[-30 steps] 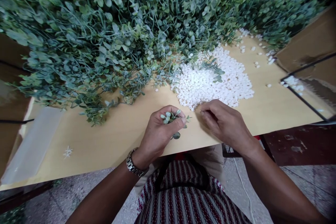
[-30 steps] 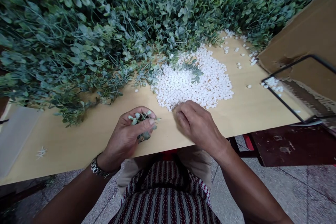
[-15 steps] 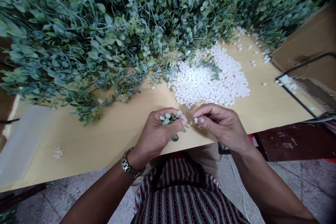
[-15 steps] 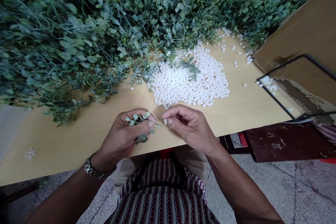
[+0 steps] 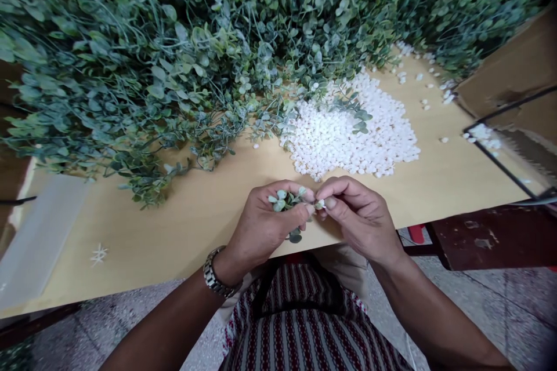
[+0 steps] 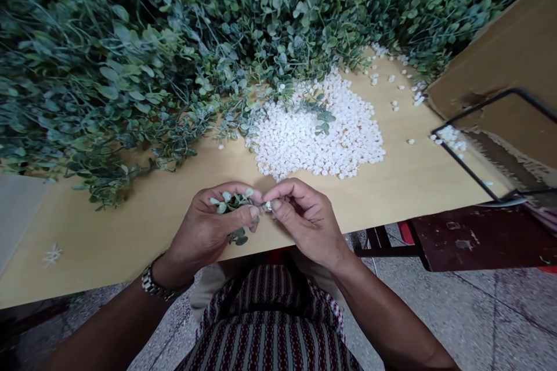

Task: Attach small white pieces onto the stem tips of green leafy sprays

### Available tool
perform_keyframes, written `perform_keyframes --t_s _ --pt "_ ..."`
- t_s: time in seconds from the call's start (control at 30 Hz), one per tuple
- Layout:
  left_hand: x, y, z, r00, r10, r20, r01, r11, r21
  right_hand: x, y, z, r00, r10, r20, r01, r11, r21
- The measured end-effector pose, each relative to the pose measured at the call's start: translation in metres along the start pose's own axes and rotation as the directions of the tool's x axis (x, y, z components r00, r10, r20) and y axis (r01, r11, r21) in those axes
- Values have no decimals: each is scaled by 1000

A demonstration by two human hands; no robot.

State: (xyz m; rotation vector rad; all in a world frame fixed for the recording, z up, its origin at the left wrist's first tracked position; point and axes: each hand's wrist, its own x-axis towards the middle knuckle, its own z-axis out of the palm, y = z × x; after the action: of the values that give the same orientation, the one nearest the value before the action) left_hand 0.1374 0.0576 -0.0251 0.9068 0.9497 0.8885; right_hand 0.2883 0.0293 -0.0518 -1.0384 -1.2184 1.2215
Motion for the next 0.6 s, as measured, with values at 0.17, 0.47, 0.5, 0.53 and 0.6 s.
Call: perform_keyframes --t_s 0.17,0.47,0.5,0.53,0.6 --pt "0 -3 0 998 45 -49 -39 992 123 -1 -2 5 999 -22 -32 19 997 -80" --pt "-2 -1 -2 998 25 -51 -19 991 130 -2 -4 6 996 -67 -53 62 994 -86" --pt "-2 -1 -2 998 19 -56 -13 995 102 -1 -3 5 997 -25 -67 23 1000 -21" --pt "-1 -1 -2 998 12 -58 -7 997 73 0 -2 4 997 26 -71 -21 998 58" --pt "-1 -1 -3 998 6 -55 -4 1000 24 3 -2 3 991 124 -46 -110 969 222"
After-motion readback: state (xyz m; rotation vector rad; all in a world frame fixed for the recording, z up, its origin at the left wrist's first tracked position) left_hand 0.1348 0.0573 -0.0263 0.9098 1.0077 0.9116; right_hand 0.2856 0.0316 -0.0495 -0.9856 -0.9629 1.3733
